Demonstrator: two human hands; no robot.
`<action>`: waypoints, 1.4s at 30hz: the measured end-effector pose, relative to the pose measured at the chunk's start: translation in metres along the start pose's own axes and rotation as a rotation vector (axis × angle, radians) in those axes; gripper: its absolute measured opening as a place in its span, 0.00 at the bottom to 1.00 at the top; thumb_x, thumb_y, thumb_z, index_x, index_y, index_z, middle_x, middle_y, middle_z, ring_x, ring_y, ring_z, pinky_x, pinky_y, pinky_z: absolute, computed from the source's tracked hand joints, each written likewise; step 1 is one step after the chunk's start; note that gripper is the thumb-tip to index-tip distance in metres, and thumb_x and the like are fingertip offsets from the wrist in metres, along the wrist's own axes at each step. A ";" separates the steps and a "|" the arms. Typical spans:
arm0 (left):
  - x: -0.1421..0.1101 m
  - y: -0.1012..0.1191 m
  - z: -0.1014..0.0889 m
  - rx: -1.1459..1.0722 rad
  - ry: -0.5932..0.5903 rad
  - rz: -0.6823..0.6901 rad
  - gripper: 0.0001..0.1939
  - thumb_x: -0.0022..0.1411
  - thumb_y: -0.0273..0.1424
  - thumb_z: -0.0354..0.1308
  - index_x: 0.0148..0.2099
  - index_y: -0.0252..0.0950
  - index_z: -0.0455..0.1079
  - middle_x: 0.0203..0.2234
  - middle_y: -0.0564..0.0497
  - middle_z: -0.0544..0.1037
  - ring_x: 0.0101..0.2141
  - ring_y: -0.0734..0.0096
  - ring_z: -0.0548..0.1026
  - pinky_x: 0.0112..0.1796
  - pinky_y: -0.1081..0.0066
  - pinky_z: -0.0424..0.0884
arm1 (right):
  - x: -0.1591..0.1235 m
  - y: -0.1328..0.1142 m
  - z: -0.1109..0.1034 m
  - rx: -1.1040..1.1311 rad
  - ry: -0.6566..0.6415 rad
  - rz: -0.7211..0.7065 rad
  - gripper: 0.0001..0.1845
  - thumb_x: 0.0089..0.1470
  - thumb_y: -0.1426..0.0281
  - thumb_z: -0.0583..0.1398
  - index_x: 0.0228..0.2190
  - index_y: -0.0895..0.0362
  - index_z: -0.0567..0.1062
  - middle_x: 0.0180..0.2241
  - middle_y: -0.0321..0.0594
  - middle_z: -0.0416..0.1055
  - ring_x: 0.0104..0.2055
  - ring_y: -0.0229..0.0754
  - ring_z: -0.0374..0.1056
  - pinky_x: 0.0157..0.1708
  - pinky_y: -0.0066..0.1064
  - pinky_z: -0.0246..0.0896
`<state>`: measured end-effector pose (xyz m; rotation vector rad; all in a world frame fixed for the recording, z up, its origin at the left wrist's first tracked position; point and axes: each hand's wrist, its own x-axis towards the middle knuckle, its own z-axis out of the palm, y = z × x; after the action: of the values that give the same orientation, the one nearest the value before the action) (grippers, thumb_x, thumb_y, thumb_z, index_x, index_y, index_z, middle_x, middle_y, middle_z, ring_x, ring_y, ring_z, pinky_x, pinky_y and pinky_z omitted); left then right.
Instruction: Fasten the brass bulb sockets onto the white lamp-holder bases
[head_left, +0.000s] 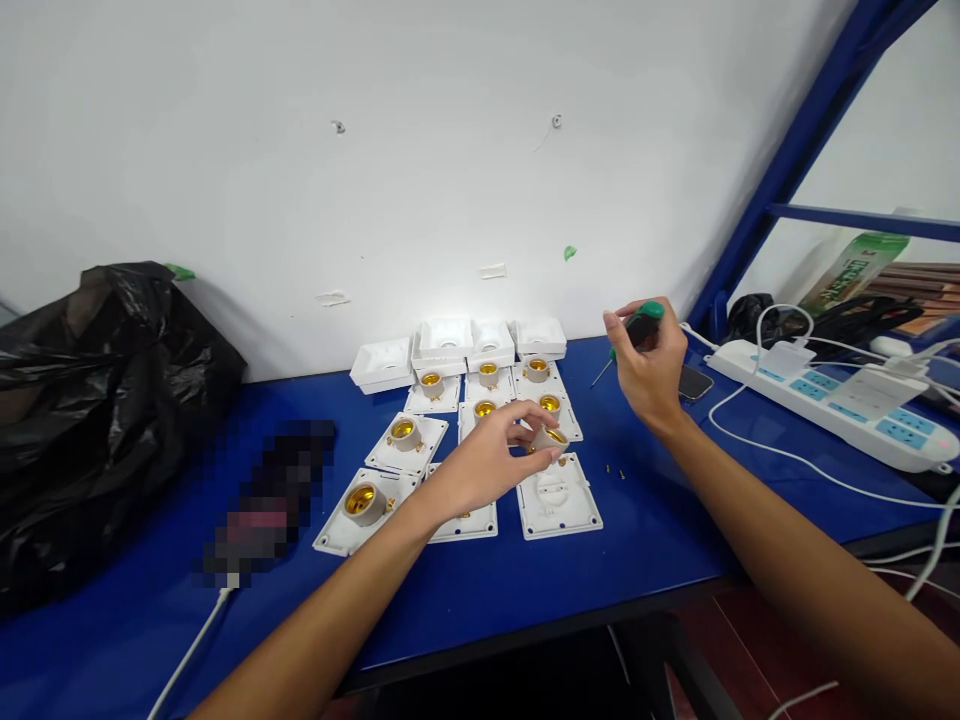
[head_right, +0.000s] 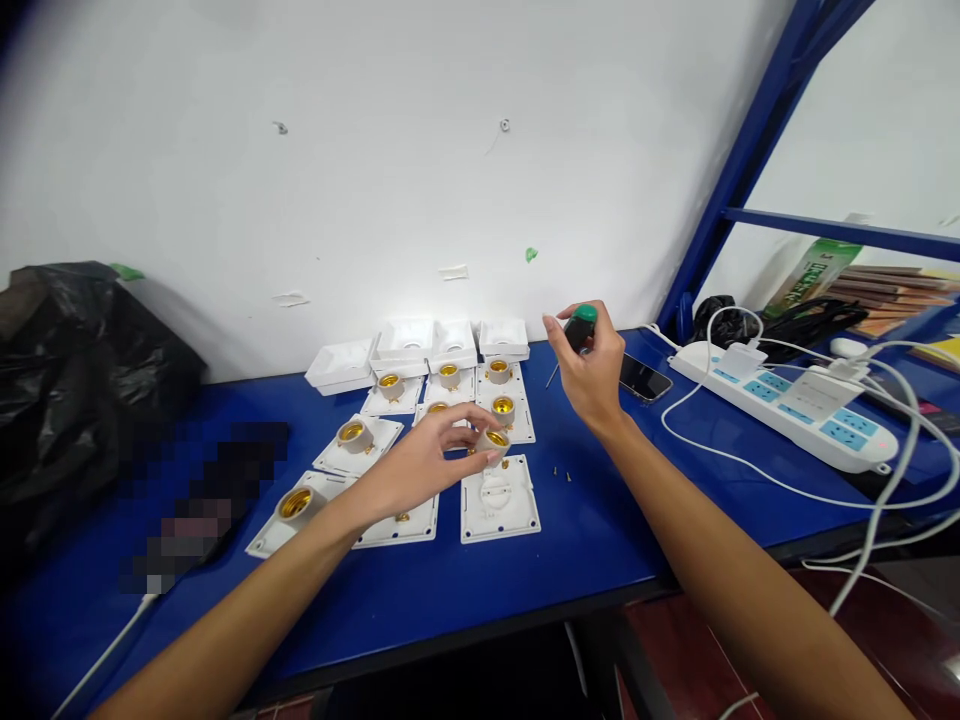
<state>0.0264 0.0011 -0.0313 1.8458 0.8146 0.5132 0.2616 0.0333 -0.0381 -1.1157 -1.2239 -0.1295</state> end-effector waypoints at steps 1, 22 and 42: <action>0.000 0.000 0.000 0.022 0.004 0.017 0.14 0.64 0.42 0.63 0.48 0.41 0.71 0.48 0.49 0.76 0.48 0.62 0.76 0.50 0.60 0.71 | -0.002 -0.002 0.001 0.007 -0.001 -0.003 0.17 0.58 0.53 0.64 0.33 0.52 0.69 0.26 0.32 0.64 0.26 0.37 0.60 0.28 0.35 0.59; -0.005 0.002 -0.007 0.276 -0.285 0.178 0.18 0.62 0.31 0.67 0.53 0.41 0.73 0.50 0.49 0.79 0.50 0.64 0.76 0.49 0.66 0.70 | -0.010 -0.007 0.006 0.040 -0.101 -0.004 0.17 0.57 0.53 0.65 0.36 0.51 0.68 0.25 0.30 0.60 0.25 0.36 0.57 0.26 0.35 0.56; 0.001 -0.001 -0.012 0.140 0.163 0.176 0.14 0.62 0.43 0.65 0.31 0.39 0.75 0.28 0.54 0.78 0.32 0.71 0.72 0.41 0.64 0.68 | -0.009 -0.007 0.005 0.042 -0.114 0.010 0.18 0.56 0.52 0.65 0.36 0.51 0.69 0.24 0.30 0.61 0.24 0.36 0.57 0.24 0.34 0.55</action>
<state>0.0188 0.0094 -0.0275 2.0364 0.8172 0.7420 0.2502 0.0293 -0.0414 -1.1046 -1.3164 -0.0326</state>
